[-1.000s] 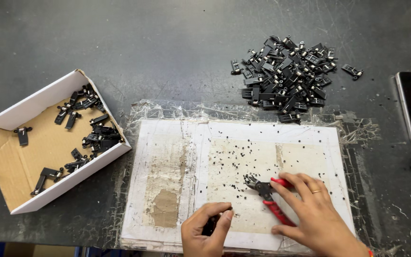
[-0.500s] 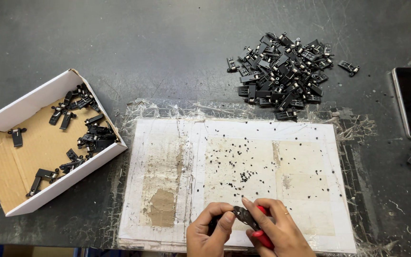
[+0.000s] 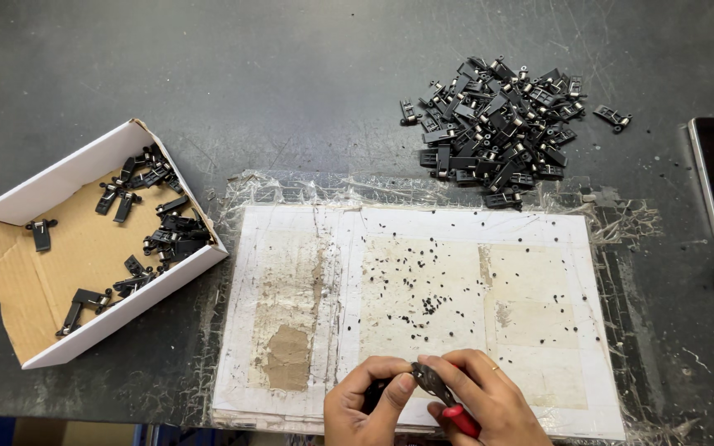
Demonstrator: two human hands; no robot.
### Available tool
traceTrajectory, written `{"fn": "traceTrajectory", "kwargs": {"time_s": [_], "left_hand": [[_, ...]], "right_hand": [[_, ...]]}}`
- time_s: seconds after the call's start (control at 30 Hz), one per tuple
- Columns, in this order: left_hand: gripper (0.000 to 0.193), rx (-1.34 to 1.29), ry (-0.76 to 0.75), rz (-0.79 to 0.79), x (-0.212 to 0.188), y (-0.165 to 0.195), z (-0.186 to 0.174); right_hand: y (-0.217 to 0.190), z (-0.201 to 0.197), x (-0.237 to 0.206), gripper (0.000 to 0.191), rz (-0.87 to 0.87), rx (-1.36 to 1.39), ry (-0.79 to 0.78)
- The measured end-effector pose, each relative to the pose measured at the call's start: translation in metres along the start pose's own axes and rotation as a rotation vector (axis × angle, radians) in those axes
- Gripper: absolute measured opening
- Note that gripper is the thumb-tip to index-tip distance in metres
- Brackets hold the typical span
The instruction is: The person uses red-handled flush cutters to trim small protrusions from black plastic electronic components. They pick each component from a pile, cut the excess, and place the trimmed piece into a white cardboard box. The process is repeated for multiple units.
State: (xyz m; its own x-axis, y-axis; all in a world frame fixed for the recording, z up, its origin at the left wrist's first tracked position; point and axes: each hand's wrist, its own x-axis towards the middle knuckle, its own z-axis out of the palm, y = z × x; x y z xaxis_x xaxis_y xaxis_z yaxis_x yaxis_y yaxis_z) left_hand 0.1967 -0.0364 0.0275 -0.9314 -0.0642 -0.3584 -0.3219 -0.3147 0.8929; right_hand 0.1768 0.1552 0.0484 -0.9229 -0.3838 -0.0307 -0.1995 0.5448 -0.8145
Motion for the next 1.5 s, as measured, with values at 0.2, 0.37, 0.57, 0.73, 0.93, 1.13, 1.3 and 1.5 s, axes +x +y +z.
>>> {"fn": "traceTrajectory", "kwargs": {"time_s": [0.2,0.37,0.57,0.73,0.93,1.13,1.3,1.5], "left_hand": [[0.013,-0.015,0.018,0.04,0.002,-0.003,0.001],[0.012,0.122,0.08,0.015,-0.002,-0.009,0.002],[0.016,-0.11,0.115,-0.075,0.005,-0.01,-0.006],[0.014,-0.055,0.02,0.05,0.003,-0.009,-0.004],[0.012,0.015,0.048,0.076,0.002,-0.007,-0.002],[0.012,-0.003,0.031,0.094,0.004,-0.003,0.001],[0.011,0.012,-0.002,0.089,0.002,0.0,0.001],[0.013,0.021,0.072,0.01,0.004,-0.01,0.0]], "right_hand": [[-0.005,0.0,0.001,0.07,-0.13,-0.032,0.083],[-0.003,-0.007,0.001,0.07,0.038,-0.068,-0.011],[-0.004,-0.007,0.004,0.069,-0.052,-0.017,-0.046],[-0.008,0.002,0.001,0.073,-0.025,-0.076,0.037],[-0.008,-0.002,0.002,0.072,-0.075,-0.191,0.034],[-0.006,-0.007,0.005,0.071,-0.11,-0.077,0.009],[0.001,-0.004,0.002,0.063,-0.006,0.129,-0.062],[0.008,-0.005,0.006,0.058,0.048,0.064,-0.107]]}}
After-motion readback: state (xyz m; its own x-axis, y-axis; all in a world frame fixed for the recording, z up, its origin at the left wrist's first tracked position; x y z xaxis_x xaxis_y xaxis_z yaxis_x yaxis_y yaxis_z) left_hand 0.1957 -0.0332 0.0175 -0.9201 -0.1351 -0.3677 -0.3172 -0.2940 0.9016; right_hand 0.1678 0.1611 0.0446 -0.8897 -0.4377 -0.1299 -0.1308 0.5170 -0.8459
